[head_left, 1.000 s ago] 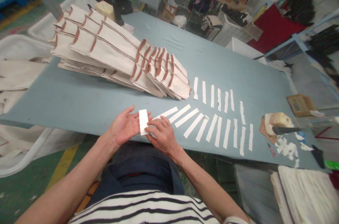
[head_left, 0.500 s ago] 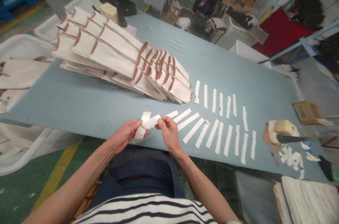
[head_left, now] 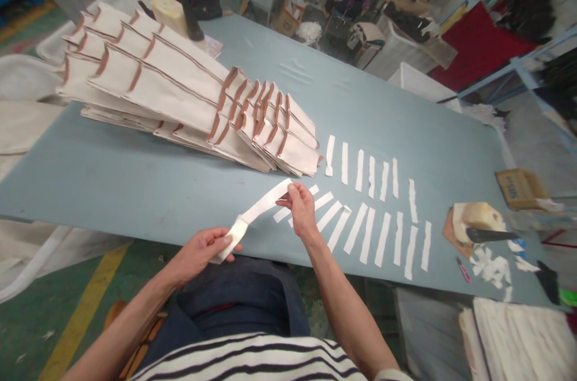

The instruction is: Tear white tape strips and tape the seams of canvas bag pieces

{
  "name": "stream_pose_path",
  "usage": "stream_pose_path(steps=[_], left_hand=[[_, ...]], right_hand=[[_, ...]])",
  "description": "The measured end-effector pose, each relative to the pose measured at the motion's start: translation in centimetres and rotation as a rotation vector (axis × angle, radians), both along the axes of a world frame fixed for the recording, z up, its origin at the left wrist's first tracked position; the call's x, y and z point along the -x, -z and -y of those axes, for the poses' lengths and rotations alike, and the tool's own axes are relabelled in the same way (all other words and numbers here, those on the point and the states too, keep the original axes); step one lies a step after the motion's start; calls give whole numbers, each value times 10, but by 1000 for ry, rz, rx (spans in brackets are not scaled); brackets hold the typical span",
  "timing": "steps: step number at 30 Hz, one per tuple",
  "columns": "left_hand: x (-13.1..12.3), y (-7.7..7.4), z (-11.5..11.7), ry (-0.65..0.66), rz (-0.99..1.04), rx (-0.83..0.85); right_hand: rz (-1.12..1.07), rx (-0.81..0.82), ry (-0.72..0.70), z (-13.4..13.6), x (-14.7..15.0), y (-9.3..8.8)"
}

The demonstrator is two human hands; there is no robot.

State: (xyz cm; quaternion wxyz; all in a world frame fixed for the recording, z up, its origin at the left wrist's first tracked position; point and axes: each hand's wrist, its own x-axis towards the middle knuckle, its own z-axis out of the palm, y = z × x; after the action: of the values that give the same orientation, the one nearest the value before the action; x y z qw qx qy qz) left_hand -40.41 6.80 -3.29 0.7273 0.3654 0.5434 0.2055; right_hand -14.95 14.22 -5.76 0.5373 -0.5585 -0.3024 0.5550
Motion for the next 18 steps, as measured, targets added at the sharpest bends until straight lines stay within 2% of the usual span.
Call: stream_pose_path(steps=[4,10,14,18], left_hand=[[7,1,5,49,-32,5],[13,1,7,81,-58,53],[13,4,8,111,-49,86],[20,13,12,106,-22,92]], right_hand=[[-34,-17,68,-18,-28,-1],[-3,-39,172,-39,-69,-13],[34,-46,233,-45,-81,-25],[60,-58,299,-45,-87,-42]])
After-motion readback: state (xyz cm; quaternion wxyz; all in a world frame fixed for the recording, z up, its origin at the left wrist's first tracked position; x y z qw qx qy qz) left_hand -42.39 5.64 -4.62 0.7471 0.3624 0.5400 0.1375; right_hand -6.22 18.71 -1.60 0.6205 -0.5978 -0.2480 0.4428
